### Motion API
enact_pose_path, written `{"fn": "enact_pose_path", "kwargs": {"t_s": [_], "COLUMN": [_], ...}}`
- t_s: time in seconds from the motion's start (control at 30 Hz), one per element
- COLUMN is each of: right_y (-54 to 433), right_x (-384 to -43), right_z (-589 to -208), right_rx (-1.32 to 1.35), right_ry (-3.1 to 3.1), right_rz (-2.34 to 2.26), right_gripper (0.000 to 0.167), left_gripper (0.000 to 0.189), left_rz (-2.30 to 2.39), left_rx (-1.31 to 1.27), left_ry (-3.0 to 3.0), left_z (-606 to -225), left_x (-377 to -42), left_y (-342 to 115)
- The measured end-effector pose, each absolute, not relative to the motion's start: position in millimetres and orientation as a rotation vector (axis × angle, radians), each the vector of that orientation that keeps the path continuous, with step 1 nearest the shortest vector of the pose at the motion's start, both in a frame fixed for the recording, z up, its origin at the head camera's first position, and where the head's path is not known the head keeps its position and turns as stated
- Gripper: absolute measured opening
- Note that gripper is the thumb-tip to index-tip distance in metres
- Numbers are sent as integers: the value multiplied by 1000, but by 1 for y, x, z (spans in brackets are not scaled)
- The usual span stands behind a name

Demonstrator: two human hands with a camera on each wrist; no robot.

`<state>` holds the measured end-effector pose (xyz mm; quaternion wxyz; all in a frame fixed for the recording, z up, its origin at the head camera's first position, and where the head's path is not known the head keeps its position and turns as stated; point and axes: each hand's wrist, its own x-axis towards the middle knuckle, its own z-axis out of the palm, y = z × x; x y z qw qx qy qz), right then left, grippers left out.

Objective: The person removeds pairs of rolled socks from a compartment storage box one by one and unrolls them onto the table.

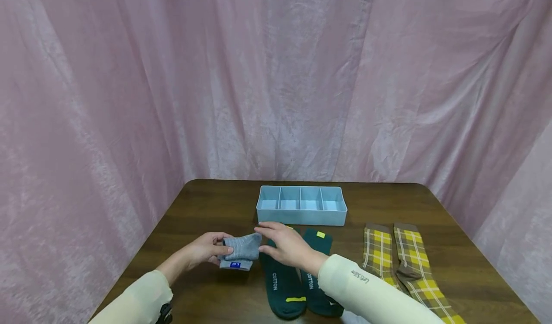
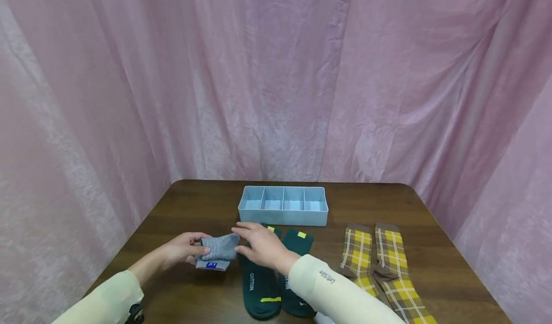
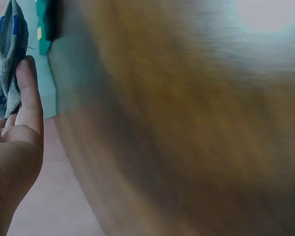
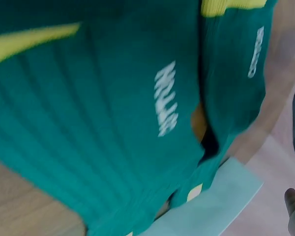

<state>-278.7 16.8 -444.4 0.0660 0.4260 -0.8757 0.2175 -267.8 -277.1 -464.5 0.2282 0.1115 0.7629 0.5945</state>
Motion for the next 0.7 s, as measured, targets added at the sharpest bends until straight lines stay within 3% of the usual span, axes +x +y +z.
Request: {"fn": "enact_pose_path", "kwargs": {"t_s": [0.5,0.7], "right_y": [-17,-24], "right_x": [-258,-258], "right_z": [-467,-477], "right_rx": [1491,1482], "right_ry": [-2623,-2706], "right_rz": [523,460], "right_gripper": [33,33], "left_gripper": [47,41], "left_rz": [1568,1315], "left_rx": [288,435], "left_ry": [2018,2334], "left_z": [-480,-478], "left_x": [-241,-240], "left_y": [-287,-286]}}
